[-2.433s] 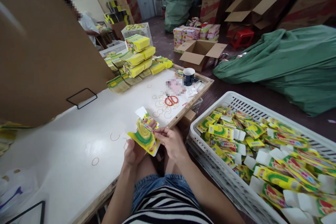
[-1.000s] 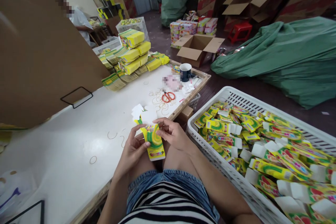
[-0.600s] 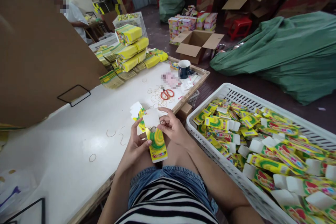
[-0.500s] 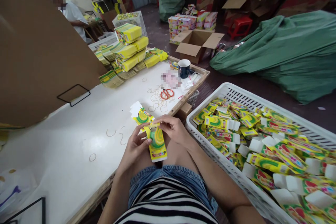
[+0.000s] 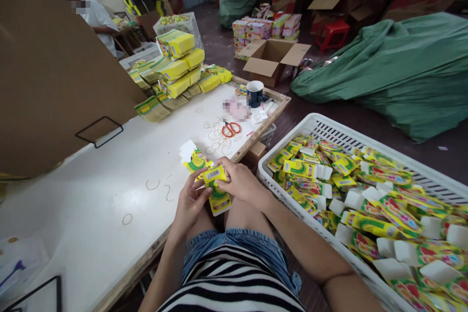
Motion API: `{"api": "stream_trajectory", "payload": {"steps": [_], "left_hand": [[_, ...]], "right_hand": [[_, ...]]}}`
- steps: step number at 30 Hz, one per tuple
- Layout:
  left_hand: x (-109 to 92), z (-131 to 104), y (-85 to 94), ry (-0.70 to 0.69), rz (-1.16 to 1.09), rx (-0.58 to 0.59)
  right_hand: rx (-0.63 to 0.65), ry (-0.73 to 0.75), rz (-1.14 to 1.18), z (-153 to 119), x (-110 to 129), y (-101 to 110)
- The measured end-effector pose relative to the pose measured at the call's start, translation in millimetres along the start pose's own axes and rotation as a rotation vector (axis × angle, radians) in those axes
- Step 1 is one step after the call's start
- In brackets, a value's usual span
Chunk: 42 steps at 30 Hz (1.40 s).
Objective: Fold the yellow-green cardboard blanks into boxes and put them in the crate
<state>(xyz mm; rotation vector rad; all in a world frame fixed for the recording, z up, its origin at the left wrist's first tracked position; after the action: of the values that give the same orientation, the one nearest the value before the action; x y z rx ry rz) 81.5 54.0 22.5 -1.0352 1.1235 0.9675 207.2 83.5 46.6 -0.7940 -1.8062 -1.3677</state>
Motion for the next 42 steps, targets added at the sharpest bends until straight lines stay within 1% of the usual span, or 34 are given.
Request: {"api": "stream_trajectory", "payload": {"steps": [3, 6, 8, 9, 12, 14, 16, 19, 20, 21, 22, 23, 24, 26, 27, 28, 29, 30, 31, 33, 35, 36, 37, 39, 42], "left_hand": [[-1, 0, -0.5, -0.007, 0.004, -0.005], [1, 1, -1.8, -0.012, 0.005, -0.002], [1, 1, 0.0, -0.009, 0.004, -0.009], [0, 1, 1.9, -0.005, -0.002, -0.017], [-3, 1, 9.8, 0.007, -0.034, -0.048], [-5, 1, 12.8, 0.011, -0.049, -0.055], [-4, 2, 12.1, 0.006, -0.052, -0.053], [0, 5, 4.7, -0.018, -0.068, -0.047], [2, 6, 0.9, -0.025, -0.076, -0.035], [3, 7, -2.5, -0.033, -0.076, -0.019], [4, 8, -4.5, -0.045, -0.057, -0.001], [4, 10, -3.9, -0.068, -0.007, 0.010], [3, 11, 0.3, -0.103, 0.084, 0.007], [0, 13, 18.4, -0.178, 0.373, -0.055], [-1, 14, 29.2, -0.204, 0.539, -0.097], [0, 13, 39.2, -0.213, 0.693, -0.133], [4, 13, 46.7, -0.208, 0.812, -0.146], [10, 13, 51.2, -0.192, 0.893, -0.133], [17, 13, 53.5, -0.177, 0.944, -0.108], [29, 12, 53.7, -0.155, 0.991, -0.053], [35, 9, 53.1, -0.151, 1.011, -0.033], [36, 8, 53.2, -0.150, 1.017, -0.031], [37, 7, 53.4, -0.149, 1.019, -0.028], [37, 5, 54.1, -0.147, 1.015, -0.019], [36, 3, 55.6, -0.148, 0.993, -0.020]], "right_hand": [[0.022, -0.046, -0.023, 0, 2, -4], [-0.015, -0.105, -0.062, 1, -1, -5], [-0.033, -0.100, -0.069, 2, -2, -4], [-0.019, -0.073, -0.042, 2, -2, -4], [0.056, 0.062, 0.152, 1, 1, -1], [0.046, 0.116, 0.289, 0, -1, 3], [0.017, 0.107, 0.405, 1, -9, 1], [0.050, 0.059, 0.557, 2, -21, -10], [0.052, 0.056, 0.575, 1, -23, -9], [0.036, 0.061, 0.557, -2, -25, -5], [-0.014, 0.071, 0.502, -6, -28, 6], [-0.104, 0.081, 0.409, -12, -30, 22], [-0.228, 0.082, 0.282, -19, -34, 42], [-0.533, 0.064, -0.013, -36, -41, 86], [-0.649, 0.046, -0.134, -42, -43, 101], [-0.715, 0.037, -0.213, -44, -46, 108], [-0.730, 0.033, -0.253, -41, -47, 107], [-0.700, 0.036, -0.254, -32, -49, 97], [-0.639, 0.043, -0.227, -20, -49, 81], [-0.507, 0.021, -0.176, 10, -48, 38], [-0.407, -0.045, -0.142, 40, -46, -5], [-0.364, -0.066, -0.108, 53, -45, -23], [-0.336, -0.079, -0.072, 62, -43, -36], [-0.312, -0.086, 0.001, 73, -40, -52], [-0.322, -0.096, 0.115, 75, -45, -55]]}}
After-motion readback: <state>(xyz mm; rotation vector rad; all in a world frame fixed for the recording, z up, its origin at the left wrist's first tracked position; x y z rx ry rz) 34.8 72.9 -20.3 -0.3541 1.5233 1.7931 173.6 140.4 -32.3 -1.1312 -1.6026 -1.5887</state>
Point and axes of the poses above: each hand's wrist, its own z-axis towards the middle knuckle, its own y-axis out of the back of the hand, x = y × z, the point moved 9 cm from there along z, towards the middle knuckle, and after that the axes turned 13 degrees about -y, right-handed, at the moved point
